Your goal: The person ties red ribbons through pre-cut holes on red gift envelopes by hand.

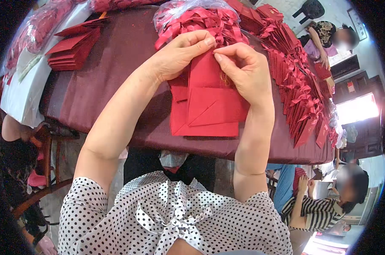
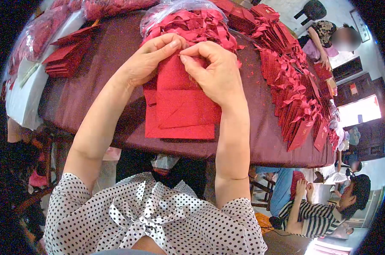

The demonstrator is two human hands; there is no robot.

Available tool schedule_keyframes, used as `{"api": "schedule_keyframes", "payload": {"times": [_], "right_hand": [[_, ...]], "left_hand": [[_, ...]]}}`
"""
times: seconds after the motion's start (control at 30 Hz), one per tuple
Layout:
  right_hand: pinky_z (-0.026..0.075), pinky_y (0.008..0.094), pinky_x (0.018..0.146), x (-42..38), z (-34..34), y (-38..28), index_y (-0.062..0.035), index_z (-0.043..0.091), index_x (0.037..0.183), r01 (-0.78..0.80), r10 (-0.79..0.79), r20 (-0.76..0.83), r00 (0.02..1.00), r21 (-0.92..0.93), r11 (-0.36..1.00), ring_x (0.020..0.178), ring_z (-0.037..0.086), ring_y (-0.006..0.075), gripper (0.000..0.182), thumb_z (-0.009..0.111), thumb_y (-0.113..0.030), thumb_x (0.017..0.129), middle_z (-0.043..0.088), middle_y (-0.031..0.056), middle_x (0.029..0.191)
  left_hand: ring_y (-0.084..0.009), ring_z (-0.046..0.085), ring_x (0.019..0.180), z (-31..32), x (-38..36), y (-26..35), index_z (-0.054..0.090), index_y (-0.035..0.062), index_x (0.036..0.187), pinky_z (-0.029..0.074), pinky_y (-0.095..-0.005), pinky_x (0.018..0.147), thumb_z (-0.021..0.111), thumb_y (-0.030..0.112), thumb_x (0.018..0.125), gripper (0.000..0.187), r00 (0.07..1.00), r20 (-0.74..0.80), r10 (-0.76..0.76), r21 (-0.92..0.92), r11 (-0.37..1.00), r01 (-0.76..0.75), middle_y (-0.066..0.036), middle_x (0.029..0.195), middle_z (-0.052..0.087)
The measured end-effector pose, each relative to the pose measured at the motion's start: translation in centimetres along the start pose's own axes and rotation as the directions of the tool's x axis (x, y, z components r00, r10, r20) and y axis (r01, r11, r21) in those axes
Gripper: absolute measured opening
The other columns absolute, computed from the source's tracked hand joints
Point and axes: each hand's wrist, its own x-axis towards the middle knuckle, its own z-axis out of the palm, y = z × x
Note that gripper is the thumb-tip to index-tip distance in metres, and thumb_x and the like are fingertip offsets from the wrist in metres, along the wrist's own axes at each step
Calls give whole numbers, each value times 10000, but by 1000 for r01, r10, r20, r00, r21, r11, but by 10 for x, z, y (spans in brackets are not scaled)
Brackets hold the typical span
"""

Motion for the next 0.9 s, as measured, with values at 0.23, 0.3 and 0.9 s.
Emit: {"api": "schedule_keyframes", "payload": {"times": [0.23, 0.3, 0.9], "right_hand": [[475, 349, 611, -8, 13, -15, -9, 611, 793, 211, -270, -66, 961, -458, 864, 672, 581, 300, 66, 640, -64, 769, 580, 149, 733], [483, 342, 628, -9, 14, -14, -10, 605, 809, 224, -299, -59, 953, -527, 819, 679, 596, 292, 100, 662, -77, 762, 597, 151, 742], [478, 356, 622, -18, 10, -57, -18, 558, 883, 134, -114, 100, 988, -220, 966, 715, 607, 306, 232, 703, -146, 756, 602, 148, 781]], "left_hand": [[-67, 467, 898, 0, 3, 1, 541, 32, 902, 382, -215, 827, 485, 256, 957, 238, 990, 3, 139, 495, 860, -122, 21, 921, 517], [-72, 459, 883, -2, 3, 4, 528, 27, 876, 377, -214, 815, 478, 257, 959, 249, 978, 59, 201, 650, 736, -190, 16, 906, 510], [-201, 468, 956, -13, -13, 55, 599, -9, 767, 341, -371, 894, 589, 164, 873, 202, 847, 508, -159, 480, 868, -125, -64, 946, 550]]}}
